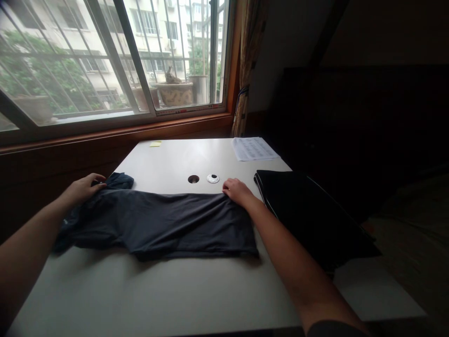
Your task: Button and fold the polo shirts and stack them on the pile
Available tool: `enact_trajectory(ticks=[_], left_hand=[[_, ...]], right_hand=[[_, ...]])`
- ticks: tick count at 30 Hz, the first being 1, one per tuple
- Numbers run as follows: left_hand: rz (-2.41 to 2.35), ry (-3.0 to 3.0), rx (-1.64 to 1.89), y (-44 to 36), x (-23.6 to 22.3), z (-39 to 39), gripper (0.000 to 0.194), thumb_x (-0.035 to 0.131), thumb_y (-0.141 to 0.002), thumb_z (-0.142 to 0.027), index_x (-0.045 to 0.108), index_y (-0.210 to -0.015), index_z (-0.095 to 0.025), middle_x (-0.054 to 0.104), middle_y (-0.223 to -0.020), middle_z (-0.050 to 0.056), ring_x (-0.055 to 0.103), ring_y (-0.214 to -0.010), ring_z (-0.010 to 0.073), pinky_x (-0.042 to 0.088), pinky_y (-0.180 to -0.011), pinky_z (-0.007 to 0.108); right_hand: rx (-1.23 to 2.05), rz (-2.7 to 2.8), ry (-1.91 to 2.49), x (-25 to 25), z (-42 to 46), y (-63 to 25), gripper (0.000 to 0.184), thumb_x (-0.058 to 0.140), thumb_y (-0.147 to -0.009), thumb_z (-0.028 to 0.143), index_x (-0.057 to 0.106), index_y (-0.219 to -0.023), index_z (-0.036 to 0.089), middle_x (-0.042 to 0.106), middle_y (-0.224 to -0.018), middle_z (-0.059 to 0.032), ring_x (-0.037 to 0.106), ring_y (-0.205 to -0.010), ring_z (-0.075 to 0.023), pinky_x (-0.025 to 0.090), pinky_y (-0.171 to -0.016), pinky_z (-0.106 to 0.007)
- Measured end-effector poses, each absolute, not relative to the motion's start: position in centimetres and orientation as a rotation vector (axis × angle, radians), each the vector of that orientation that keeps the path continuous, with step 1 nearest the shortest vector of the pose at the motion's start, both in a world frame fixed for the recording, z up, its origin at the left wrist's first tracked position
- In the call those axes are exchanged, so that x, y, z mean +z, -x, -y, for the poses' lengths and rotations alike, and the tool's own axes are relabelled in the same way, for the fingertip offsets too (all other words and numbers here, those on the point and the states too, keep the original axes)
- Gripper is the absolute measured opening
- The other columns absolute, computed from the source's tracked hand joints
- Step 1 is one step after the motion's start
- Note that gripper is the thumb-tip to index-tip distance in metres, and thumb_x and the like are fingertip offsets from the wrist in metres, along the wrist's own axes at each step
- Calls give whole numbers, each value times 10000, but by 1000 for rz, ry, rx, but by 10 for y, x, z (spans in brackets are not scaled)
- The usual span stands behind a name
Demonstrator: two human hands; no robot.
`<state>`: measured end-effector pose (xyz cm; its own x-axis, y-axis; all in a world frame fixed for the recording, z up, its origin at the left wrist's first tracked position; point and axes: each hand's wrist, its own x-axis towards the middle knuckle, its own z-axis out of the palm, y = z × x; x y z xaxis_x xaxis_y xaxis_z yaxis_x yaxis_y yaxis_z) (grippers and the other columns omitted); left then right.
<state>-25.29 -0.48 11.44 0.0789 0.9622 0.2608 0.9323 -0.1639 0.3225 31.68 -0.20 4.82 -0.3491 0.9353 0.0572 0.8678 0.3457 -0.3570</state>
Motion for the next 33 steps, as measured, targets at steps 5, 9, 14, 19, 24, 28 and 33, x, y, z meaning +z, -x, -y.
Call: enact_trajectory(ticks=[5,9,14,19,24,28,33], left_hand=[[-2034,-2507,528,233,101,20,504,429,-1011,-455,607,-1253,-51,570,-1259,125,549,-1121,274,394,-1078,472],[-1536,-2724,545,205,87,58,334,549,-966,-444,700,-1087,-172,644,-1189,71,558,-1147,252,412,-1083,403],[-1021,-2748,274,170,66,125,371,705,-878,-407,657,-1235,-320,644,-1267,54,529,-1265,263,488,-1041,368],[-1094,-2728,253,167,48,152,609,778,-801,-420,569,-1364,-324,577,-1361,96,552,-1251,295,524,-1026,421],[-1137,-2769,287,183,29,149,525,692,-882,-375,549,-1383,-311,551,-1380,94,564,-1236,267,533,-1019,399],[-1152,-2828,344,189,19,149,472,671,-905,-373,572,-1361,-305,557,-1376,90,568,-1232,261,540,-1014,390],[-1060,-2908,470,187,18,148,299,622,-953,-298,643,-1251,-286,638,-1245,65,620,-1131,215,535,-1005,377]], right_hand=[[333,2436,1415,59,53,-318,95,641,-924,271,659,-916,178,631,-982,-73,557,-996,-215,429,-941,-336],[424,2520,1254,65,124,-328,163,721,-869,324,648,-944,199,620,-1000,-53,558,-945,-209,469,-850,-333],[477,2485,1386,54,191,-345,287,790,-774,269,657,-1025,228,623,-1076,-66,577,-985,-228,487,-878,-363],[160,2516,1418,37,205,-366,220,597,-827,46,659,-953,214,645,-984,-66,585,-957,-223,470,-866,-361],[-240,2518,1397,33,200,-387,198,561,-863,28,650,-884,204,647,-957,-69,588,-937,-238,441,-879,-395],[-232,2570,1424,34,201,-389,211,557,-859,14,650,-870,203,647,-954,-64,591,-924,-232,447,-845,-384],[80,2572,1440,43,209,-385,185,596,-849,79,671,-945,219,637,-977,-54,596,-914,-216,481,-821,-355]])
